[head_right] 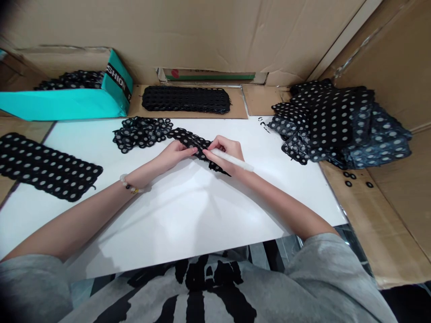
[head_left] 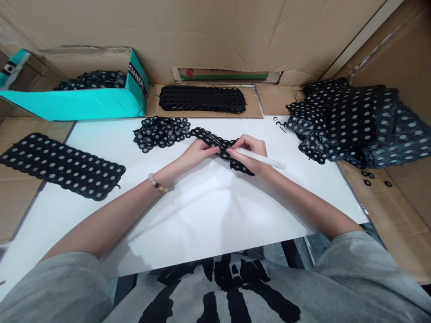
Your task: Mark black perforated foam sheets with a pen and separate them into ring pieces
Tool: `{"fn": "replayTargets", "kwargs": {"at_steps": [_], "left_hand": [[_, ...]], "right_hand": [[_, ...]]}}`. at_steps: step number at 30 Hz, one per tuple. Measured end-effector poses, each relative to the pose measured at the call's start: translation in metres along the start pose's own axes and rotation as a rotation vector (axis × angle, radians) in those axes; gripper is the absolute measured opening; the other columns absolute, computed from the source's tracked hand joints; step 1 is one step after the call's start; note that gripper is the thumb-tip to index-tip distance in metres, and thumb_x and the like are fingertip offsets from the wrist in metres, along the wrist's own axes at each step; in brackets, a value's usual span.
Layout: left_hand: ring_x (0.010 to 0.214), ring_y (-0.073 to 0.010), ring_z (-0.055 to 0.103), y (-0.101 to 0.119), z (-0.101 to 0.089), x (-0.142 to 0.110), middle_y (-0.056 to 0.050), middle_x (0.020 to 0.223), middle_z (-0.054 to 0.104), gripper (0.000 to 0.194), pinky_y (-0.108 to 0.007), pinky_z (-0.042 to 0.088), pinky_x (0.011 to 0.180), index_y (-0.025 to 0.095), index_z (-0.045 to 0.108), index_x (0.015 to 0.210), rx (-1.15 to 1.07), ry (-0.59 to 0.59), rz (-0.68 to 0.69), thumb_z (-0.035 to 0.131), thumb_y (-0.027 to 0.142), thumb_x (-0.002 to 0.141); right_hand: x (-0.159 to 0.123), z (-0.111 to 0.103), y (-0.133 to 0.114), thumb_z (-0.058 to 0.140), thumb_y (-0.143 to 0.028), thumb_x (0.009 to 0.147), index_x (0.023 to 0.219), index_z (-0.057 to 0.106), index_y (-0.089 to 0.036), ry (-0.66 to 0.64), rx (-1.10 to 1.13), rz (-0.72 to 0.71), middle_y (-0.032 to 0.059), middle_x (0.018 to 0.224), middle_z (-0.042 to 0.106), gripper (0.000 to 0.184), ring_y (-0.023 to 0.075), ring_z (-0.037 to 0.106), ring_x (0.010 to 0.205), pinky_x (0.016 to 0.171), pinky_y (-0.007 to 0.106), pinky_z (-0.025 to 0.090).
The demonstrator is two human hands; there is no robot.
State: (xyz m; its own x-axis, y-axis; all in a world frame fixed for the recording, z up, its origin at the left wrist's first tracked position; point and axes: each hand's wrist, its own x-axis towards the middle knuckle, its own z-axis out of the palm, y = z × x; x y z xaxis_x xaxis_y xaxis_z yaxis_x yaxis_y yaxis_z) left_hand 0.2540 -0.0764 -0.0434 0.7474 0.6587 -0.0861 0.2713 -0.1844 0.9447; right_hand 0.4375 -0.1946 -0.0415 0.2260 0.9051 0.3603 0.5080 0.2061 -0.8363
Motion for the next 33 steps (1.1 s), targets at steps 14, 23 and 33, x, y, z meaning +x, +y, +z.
{"fn": "replayTargets", "kwargs": {"at_steps": [14,23,33], "left_hand": [[0.055,-0.0112,0.033,0.004,-0.002,-0.002,0.003,0.051,0.035,0.049,-0.026,0.026,0.049,0.020,0.044,0.056,-0.037,0.005,-0.001,0.072,0.053,0.079],[0.058,-0.0120,0.039,0.009,0.000,-0.004,0.002,0.054,0.043,0.043,-0.025,0.032,0.049,0.019,0.051,0.060,-0.077,0.020,0.023,0.074,0.050,0.078],[0.061,-0.0155,0.046,0.010,0.002,-0.005,0.001,0.052,0.044,0.047,-0.027,0.037,0.053,0.020,0.049,0.059,-0.184,0.005,-0.020,0.082,0.051,0.071]], "right_hand": [[-0.004,0.001,-0.007,0.070,-0.034,0.079,0.075,0.061,-0.021,-0.074,-0.049,-0.012,-0.0018,0.063,0.061,0.016,0.0118,0.047,0.056,0.055,0.026,0.038],[-0.004,0.002,-0.002,0.065,-0.031,0.084,0.077,0.063,-0.022,-0.122,-0.202,-0.176,0.0019,0.075,0.064,0.012,0.0142,0.052,0.063,0.063,0.028,0.043],[-0.005,0.022,0.011,0.054,-0.020,0.088,0.071,0.056,-0.022,-0.106,-0.534,-0.339,0.0020,0.071,0.057,0.018,0.0162,0.052,0.067,0.065,0.028,0.039]]}}
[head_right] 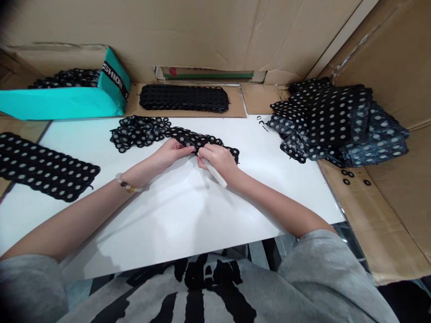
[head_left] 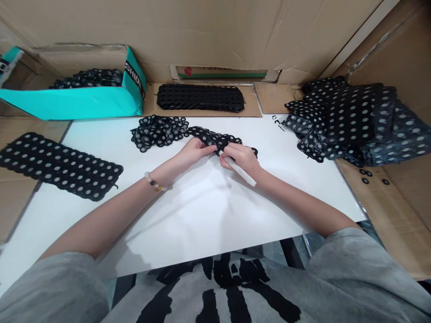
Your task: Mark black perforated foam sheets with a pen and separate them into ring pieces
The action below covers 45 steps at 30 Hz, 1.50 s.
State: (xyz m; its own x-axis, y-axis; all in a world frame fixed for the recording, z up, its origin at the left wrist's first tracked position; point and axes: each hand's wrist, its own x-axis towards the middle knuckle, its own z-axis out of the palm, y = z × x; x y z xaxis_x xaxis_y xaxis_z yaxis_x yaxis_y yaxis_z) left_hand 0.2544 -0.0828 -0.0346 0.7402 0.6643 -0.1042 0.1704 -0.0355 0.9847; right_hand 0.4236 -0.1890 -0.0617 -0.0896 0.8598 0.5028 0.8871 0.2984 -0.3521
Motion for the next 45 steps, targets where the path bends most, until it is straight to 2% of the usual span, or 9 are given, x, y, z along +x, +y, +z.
{"fn": "replayTargets", "kwargs": {"at_steps": [5,8,11,14,22,27,34,39,45], "left_hand": [[0.065,-0.0169,0.051,-0.005,0.000,0.002,-0.001,0.061,0.056,0.039,-0.029,0.041,0.059,0.018,0.057,0.066,0.024,-0.055,0.000,0.077,0.050,0.074],[0.069,-0.0171,0.053,-0.006,0.000,0.002,-0.001,0.067,0.061,0.032,-0.028,0.042,0.063,0.017,0.060,0.069,0.130,0.039,0.073,0.077,0.045,0.072],[0.063,-0.0147,0.045,-0.007,-0.002,0.003,0.001,0.058,0.051,0.036,-0.027,0.036,0.058,0.018,0.053,0.059,0.270,0.156,0.093,0.077,0.042,0.072],[0.058,-0.0131,0.039,-0.007,-0.005,0.003,0.003,0.052,0.040,0.043,-0.027,0.031,0.055,0.020,0.044,0.053,0.313,0.177,0.070,0.075,0.041,0.074],[0.059,-0.0138,0.043,-0.005,-0.005,0.002,0.000,0.057,0.050,0.036,-0.027,0.032,0.055,0.017,0.053,0.058,0.325,0.110,0.090,0.069,0.042,0.078],[0.067,-0.0165,0.052,-0.005,-0.004,0.001,-0.003,0.070,0.064,0.032,-0.027,0.040,0.061,0.014,0.063,0.073,0.268,0.083,0.098,0.070,0.045,0.078],[0.084,-0.0218,0.062,-0.006,-0.003,0.001,-0.007,0.088,0.073,0.031,-0.031,0.051,0.076,0.014,0.067,0.083,0.238,0.081,0.107,0.073,0.044,0.076],[0.094,-0.0263,0.066,-0.016,-0.004,0.005,-0.009,0.098,0.075,0.036,-0.037,0.054,0.086,0.013,0.070,0.091,0.180,0.079,0.125,0.074,0.045,0.075],[0.095,-0.0276,0.067,-0.018,-0.004,0.003,-0.010,0.098,0.076,0.035,-0.039,0.056,0.086,0.014,0.071,0.090,0.091,0.116,0.106,0.077,0.045,0.074]], "right_hand": [[0.001,-0.002,0.004,0.057,-0.022,0.086,0.073,0.058,-0.022,-0.041,0.085,0.041,0.0014,0.073,0.061,0.013,0.0147,0.053,0.066,0.062,0.026,0.038],[0.002,-0.010,0.004,0.057,-0.022,0.084,0.072,0.058,-0.022,-0.096,0.153,0.026,0.0005,0.069,0.060,0.012,0.0142,0.052,0.062,0.062,0.026,0.038],[0.003,-0.018,0.003,0.056,-0.021,0.082,0.069,0.056,-0.022,-0.123,0.157,0.009,-0.0002,0.064,0.058,0.013,0.0144,0.052,0.061,0.063,0.027,0.039],[0.002,-0.021,0.004,0.055,-0.022,0.079,0.066,0.054,-0.022,-0.098,0.157,-0.010,0.0000,0.062,0.057,0.014,0.0147,0.051,0.060,0.062,0.028,0.039],[-0.002,-0.016,0.005,0.059,-0.034,0.089,0.071,0.060,-0.022,0.064,0.307,0.063,0.0024,0.068,0.064,0.021,0.0151,0.055,0.060,0.061,0.029,0.043],[-0.002,-0.010,0.006,0.062,-0.033,0.088,0.075,0.063,-0.022,0.044,0.306,0.073,0.0005,0.068,0.064,0.017,0.0138,0.054,0.060,0.061,0.027,0.042],[-0.002,-0.006,0.002,0.063,-0.030,0.087,0.076,0.062,-0.022,0.019,0.292,0.105,0.0011,0.075,0.067,0.013,0.0137,0.055,0.064,0.063,0.026,0.041],[0.000,-0.004,-0.004,0.060,-0.027,0.085,0.074,0.061,-0.022,-0.013,0.170,0.166,0.0001,0.074,0.065,0.012,0.0139,0.055,0.066,0.062,0.026,0.036],[0.003,-0.006,-0.008,0.059,-0.028,0.086,0.075,0.063,-0.022,-0.065,0.097,0.219,0.0007,0.076,0.067,0.013,0.0151,0.058,0.069,0.061,0.026,0.035]]}}
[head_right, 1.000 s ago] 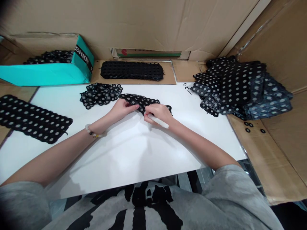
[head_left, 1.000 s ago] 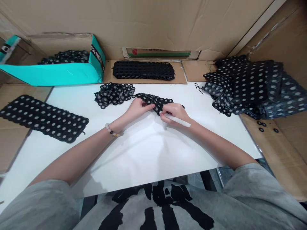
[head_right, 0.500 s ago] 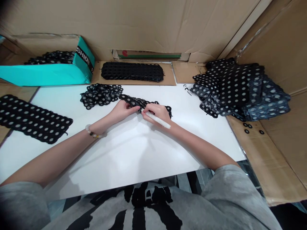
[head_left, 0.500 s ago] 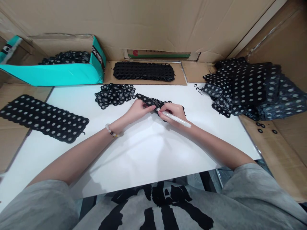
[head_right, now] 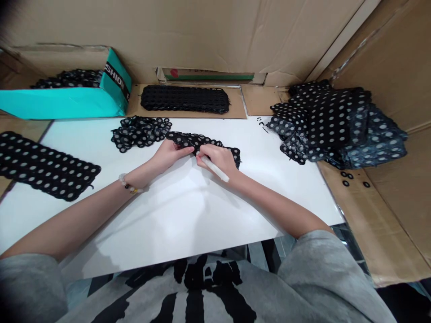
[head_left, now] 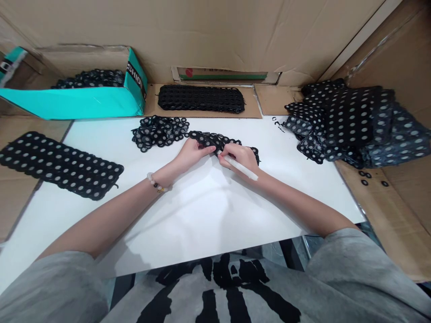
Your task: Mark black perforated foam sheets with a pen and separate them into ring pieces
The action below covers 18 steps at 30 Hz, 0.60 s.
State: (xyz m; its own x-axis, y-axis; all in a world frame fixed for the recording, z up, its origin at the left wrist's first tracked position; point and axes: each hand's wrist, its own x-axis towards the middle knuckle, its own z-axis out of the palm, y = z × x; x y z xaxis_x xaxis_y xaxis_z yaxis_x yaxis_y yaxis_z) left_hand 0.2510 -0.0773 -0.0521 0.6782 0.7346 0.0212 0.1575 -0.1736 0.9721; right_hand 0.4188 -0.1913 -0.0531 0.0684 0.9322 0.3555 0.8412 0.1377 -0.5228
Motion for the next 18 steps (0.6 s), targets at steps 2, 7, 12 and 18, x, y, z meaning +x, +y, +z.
{"fn": "replayTargets", "kwargs": {"at_steps": [2,7,12,18], "left_hand": [[0.096,-0.0281,0.067,0.0018,0.0002,-0.0012,-0.011,0.097,0.076,0.035,-0.038,0.056,0.086,0.014,0.071,0.088,-0.022,0.006,-0.012,0.077,0.046,0.074],[0.100,-0.0283,0.068,-0.0003,0.0008,0.0005,-0.010,0.103,0.077,0.037,-0.039,0.056,0.090,0.013,0.072,0.092,0.010,0.015,0.009,0.079,0.044,0.071],[0.104,-0.0289,0.067,-0.0034,0.0006,0.0023,-0.011,0.109,0.077,0.041,-0.039,0.055,0.092,0.013,0.073,0.096,0.035,-0.002,0.018,0.079,0.045,0.072],[0.105,-0.0290,0.068,0.0057,0.0017,0.0001,-0.010,0.111,0.078,0.040,-0.039,0.056,0.093,0.013,0.073,0.098,0.086,-0.036,0.029,0.076,0.044,0.074]], "right_hand": [[0.0007,-0.0001,-0.0011,0.059,-0.028,0.087,0.076,0.063,-0.022,-0.002,-0.021,0.011,0.0006,0.077,0.068,0.013,0.0155,0.060,0.070,0.061,0.026,0.034],[0.0020,0.0020,-0.0020,0.060,-0.029,0.087,0.077,0.065,-0.023,-0.005,-0.065,0.030,0.0003,0.081,0.071,0.013,0.0159,0.061,0.072,0.059,0.026,0.032],[0.0038,0.0015,-0.0024,0.062,-0.029,0.085,0.076,0.065,-0.023,-0.014,-0.072,0.045,0.0001,0.081,0.072,0.012,0.0159,0.060,0.070,0.058,0.026,0.030],[0.0054,-0.0022,-0.0001,0.063,-0.029,0.083,0.074,0.065,-0.023,-0.040,-0.029,0.041,0.0007,0.079,0.071,0.011,0.0161,0.058,0.068,0.061,0.027,0.033]]}}
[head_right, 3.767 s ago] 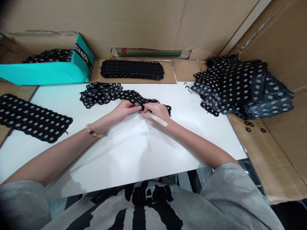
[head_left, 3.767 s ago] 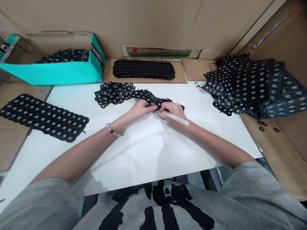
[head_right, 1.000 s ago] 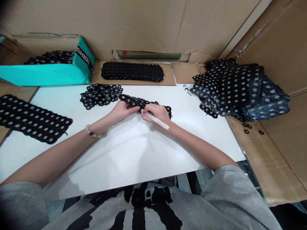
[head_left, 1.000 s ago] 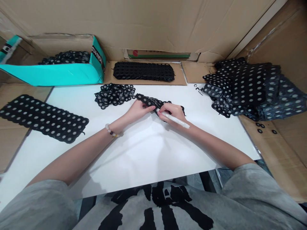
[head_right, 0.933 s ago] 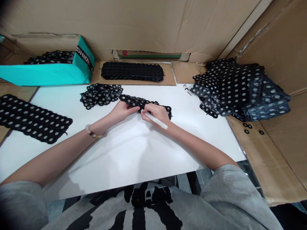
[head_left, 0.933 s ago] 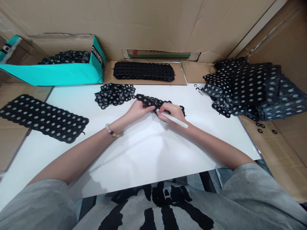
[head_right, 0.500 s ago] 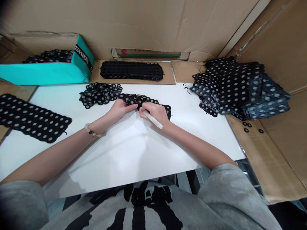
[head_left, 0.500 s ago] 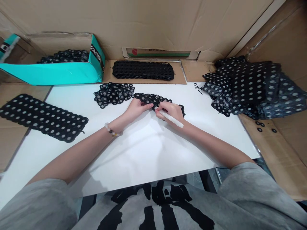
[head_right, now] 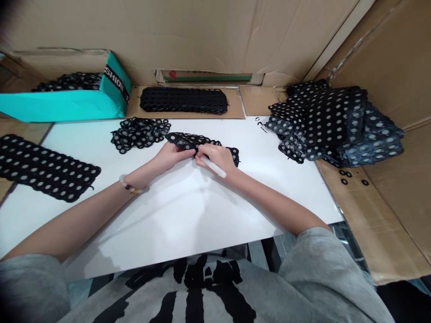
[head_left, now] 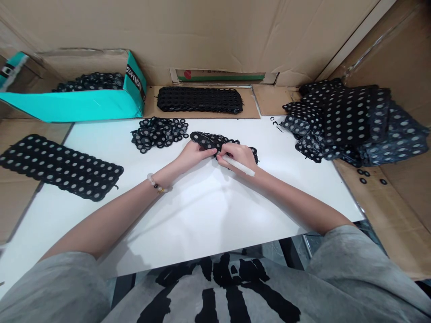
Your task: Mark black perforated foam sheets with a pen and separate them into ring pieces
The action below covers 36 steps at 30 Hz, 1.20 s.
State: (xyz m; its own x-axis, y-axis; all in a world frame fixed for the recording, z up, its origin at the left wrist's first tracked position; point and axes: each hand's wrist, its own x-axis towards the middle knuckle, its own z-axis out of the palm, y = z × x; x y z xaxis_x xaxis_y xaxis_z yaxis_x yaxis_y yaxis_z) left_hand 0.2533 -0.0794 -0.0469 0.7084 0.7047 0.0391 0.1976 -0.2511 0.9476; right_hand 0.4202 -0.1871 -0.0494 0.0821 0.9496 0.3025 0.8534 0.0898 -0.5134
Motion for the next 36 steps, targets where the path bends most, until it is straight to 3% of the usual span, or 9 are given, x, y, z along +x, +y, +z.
{"fn": "replayTargets", "kwargs": {"at_steps": [5,9,17,23,30,36], "left_hand": [[0.099,-0.0287,0.070,0.003,-0.001,-0.001,-0.009,0.101,0.078,0.037,-0.038,0.056,0.089,0.012,0.074,0.094,0.165,0.065,0.027,0.074,0.044,0.075],[0.101,-0.0275,0.070,0.001,-0.005,0.001,-0.010,0.106,0.078,0.040,-0.036,0.055,0.093,0.012,0.074,0.097,0.137,0.112,0.010,0.073,0.047,0.078],[0.099,-0.0252,0.070,-0.004,-0.009,0.003,-0.008,0.104,0.079,0.041,-0.034,0.057,0.091,0.014,0.076,0.100,0.078,-0.001,-0.032,0.071,0.051,0.082],[0.105,-0.0285,0.069,0.002,-0.013,0.003,-0.009,0.110,0.078,0.051,-0.038,0.057,0.095,0.016,0.077,0.108,0.041,-0.054,-0.085,0.080,0.053,0.073],[0.106,-0.0284,0.069,-0.003,-0.015,0.004,-0.009,0.111,0.078,0.052,-0.038,0.056,0.097,0.015,0.077,0.110,0.056,-0.058,-0.055,0.082,0.050,0.072],[0.113,-0.0303,0.067,-0.001,-0.012,0.001,-0.012,0.120,0.076,0.058,-0.040,0.053,0.101,0.014,0.075,0.115,0.010,-0.076,-0.064,0.081,0.053,0.072]], "right_hand": [[-0.001,-0.011,0.004,0.063,-0.028,0.080,0.072,0.063,-0.021,-0.022,0.108,-0.049,0.0007,0.073,0.068,0.011,0.0152,0.057,0.065,0.064,0.027,0.038],[-0.002,-0.019,0.007,0.064,-0.026,0.076,0.067,0.059,-0.021,-0.045,0.197,-0.064,-0.0001,0.068,0.066,0.011,0.0139,0.054,0.061,0.062,0.027,0.038],[-0.003,-0.017,0.009,0.065,-0.032,0.084,0.069,0.057,-0.021,0.140,0.445,-0.138,0.0016,0.070,0.067,0.020,0.0130,0.053,0.057,0.057,0.028,0.040],[-0.001,-0.014,0.015,0.064,-0.033,0.088,0.078,0.064,-0.022,0.038,0.383,-0.237,0.0034,0.083,0.073,0.015,0.0151,0.062,0.069,0.066,0.028,0.046],[-0.002,-0.012,0.015,0.063,-0.036,0.088,0.080,0.066,-0.022,-0.040,0.309,-0.151,0.0033,0.086,0.073,0.016,0.0155,0.062,0.071,0.068,0.028,0.046],[-0.001,-0.008,0.001,0.063,-0.026,0.085,0.077,0.067,-0.022,-0.023,0.086,-0.063,0.0013,0.081,0.072,0.010,0.0163,0.061,0.072,0.066,0.027,0.039]]}}
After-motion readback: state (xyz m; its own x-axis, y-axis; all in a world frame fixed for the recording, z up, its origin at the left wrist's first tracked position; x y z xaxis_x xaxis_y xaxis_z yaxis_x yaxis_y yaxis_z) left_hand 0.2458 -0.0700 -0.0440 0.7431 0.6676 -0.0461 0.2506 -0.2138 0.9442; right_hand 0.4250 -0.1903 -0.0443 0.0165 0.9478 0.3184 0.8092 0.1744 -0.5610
